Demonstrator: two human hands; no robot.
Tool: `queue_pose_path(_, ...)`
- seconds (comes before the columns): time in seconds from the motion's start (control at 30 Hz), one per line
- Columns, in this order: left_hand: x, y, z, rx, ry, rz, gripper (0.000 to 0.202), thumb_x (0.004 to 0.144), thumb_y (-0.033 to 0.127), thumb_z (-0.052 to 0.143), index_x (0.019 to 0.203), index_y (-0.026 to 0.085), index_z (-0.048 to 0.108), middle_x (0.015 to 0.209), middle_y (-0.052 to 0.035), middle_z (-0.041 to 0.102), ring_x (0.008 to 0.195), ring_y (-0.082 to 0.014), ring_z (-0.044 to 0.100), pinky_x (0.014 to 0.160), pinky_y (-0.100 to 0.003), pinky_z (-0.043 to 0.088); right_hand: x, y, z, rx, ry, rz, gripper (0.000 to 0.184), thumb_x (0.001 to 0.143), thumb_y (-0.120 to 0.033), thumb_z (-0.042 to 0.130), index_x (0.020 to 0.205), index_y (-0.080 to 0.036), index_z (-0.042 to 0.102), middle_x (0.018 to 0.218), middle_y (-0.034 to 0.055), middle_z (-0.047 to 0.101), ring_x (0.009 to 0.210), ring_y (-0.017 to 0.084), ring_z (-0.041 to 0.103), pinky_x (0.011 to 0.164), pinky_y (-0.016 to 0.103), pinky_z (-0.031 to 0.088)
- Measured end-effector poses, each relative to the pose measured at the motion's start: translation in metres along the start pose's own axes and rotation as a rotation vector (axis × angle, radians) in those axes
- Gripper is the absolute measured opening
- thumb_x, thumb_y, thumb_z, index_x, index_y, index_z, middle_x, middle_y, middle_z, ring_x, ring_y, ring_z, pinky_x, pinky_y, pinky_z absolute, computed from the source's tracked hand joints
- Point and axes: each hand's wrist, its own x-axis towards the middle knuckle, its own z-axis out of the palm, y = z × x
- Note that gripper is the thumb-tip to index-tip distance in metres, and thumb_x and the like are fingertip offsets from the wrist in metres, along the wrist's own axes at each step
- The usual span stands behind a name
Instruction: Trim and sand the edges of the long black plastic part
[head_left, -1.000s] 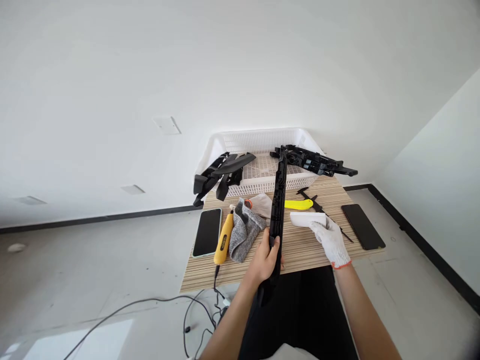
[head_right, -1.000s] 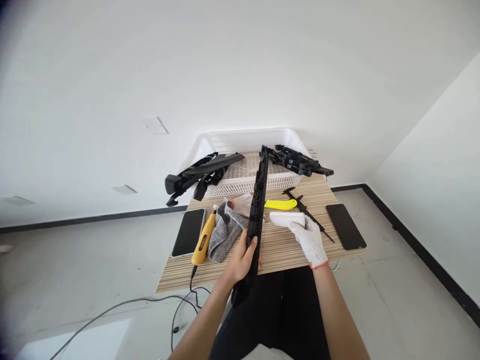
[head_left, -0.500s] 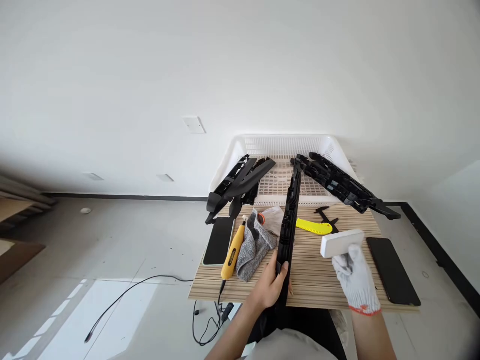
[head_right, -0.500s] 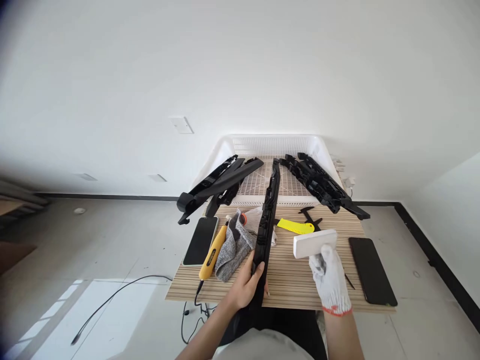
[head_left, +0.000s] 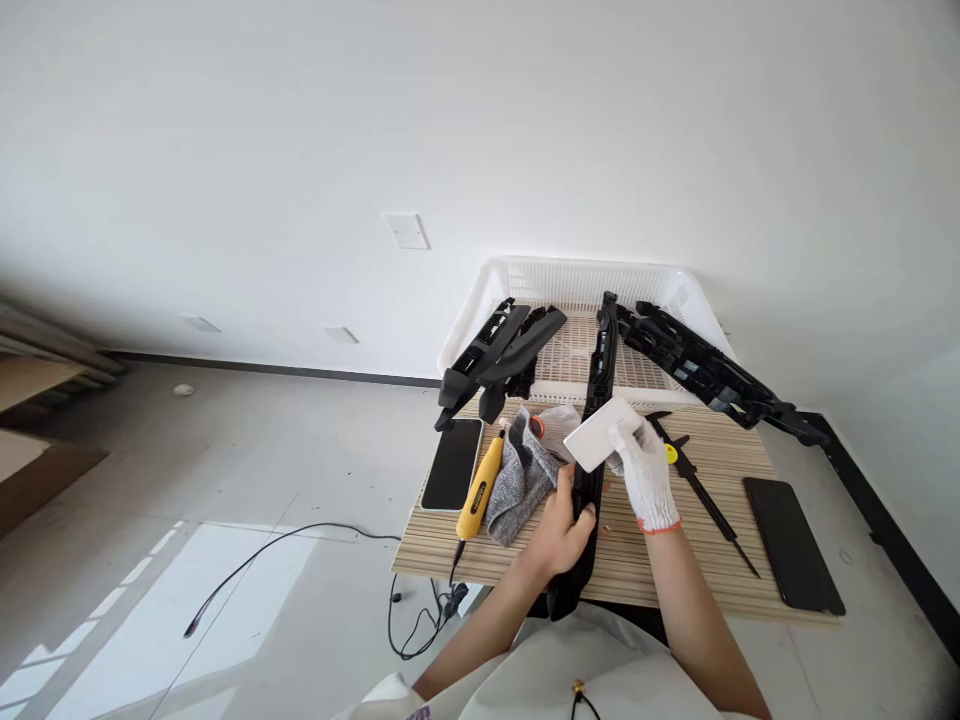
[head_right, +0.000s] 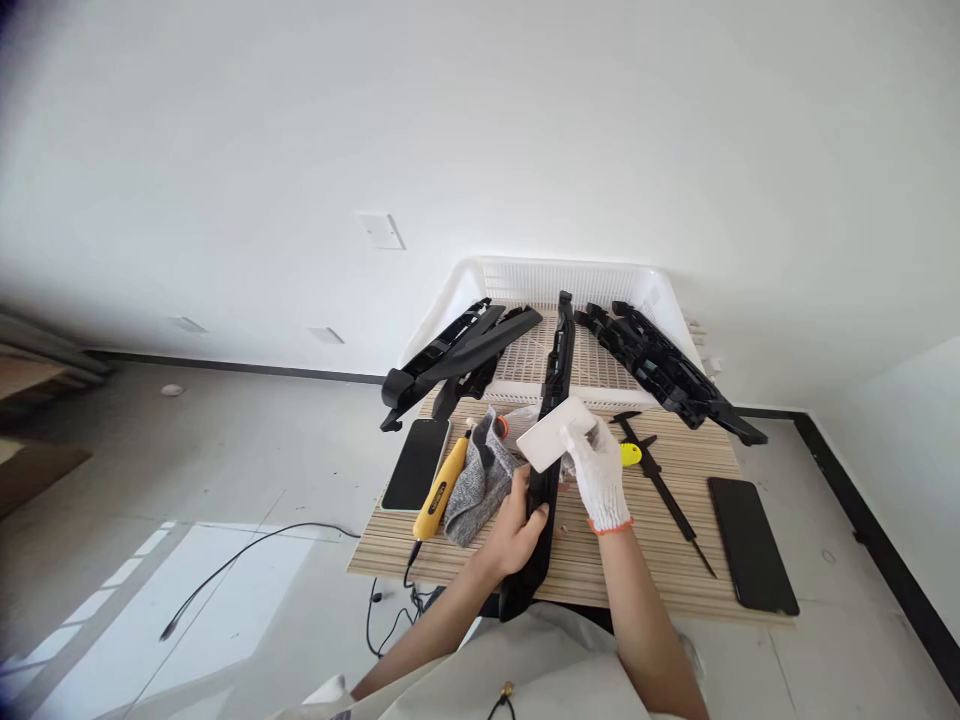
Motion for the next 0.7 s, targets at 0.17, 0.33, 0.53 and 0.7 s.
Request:
queue_pose_path(0.17,0.0014,0.0007,-0.0039,0.140,-0.003,0.020,0.045,0.097,0.027,0.040,0.140,0.019,0.031,0.115,-0.0119,0.069,0.083,-0.0228,0.070,0.089,-0.043,0.052,0.0084,-0.0017,0.0016,0.020,0.114,-0.087,0.044,0.064,-0.051,0.080,0.088,-0.019,0.061,0.070,-0.0025,0.064,0.053,0.011,0.052,0.045,0.023,0.041)
queue_pose_path(0.33,-0.0001,-0.0030,-0.0025,0.280,0.112,0.005,0.043,0.100,0.029,0.036,0.141,0.017,0.036,0.124,-0.0161,0.065,0.105,-0.0274,0.064,0.097,-0.043,0.046,0.0117,-0.0018,0.0005,-0.008,0.004,-0.079,0.043,0.062,-0.047,0.084,0.085,-0.020,0.060,0.062,-0.0045,0.060,0.049,0.010,0.050,0.042,0.021,0.038)
queue_pose_path(0.53,-0.0015,0.0008,-0.0028,0.305,0.078,0.023,0.043,0.096,0.020,0.036,0.139,0.016,0.035,0.125,-0.0170,0.065,0.101,-0.0266,0.064,0.094,-0.039,0.045,0.0070,-0.0035,0.0016,0.154,0.201,-0.103,0.039,0.070,-0.051,0.077,0.081,-0.020,0.056,0.052,-0.0078,0.051,0.039,0.005,0.039,0.034,0.017,0.028)
queue_pose_path(0.7,-0.0058,-0.0023,-0.0037,0.301,0.110,0.051,0.043,0.095,0.018,0.037,0.138,0.016,0.035,0.125,-0.0162,0.064,0.105,-0.0258,0.063,0.098,-0.039,0.044,0.0061,-0.0046,0.0005,0.220,0.097,-0.059,0.041,0.062,-0.043,0.085,0.083,-0.020,0.059,0.058,-0.0069,0.056,0.040,0.004,0.043,0.033,0.014,0.031)
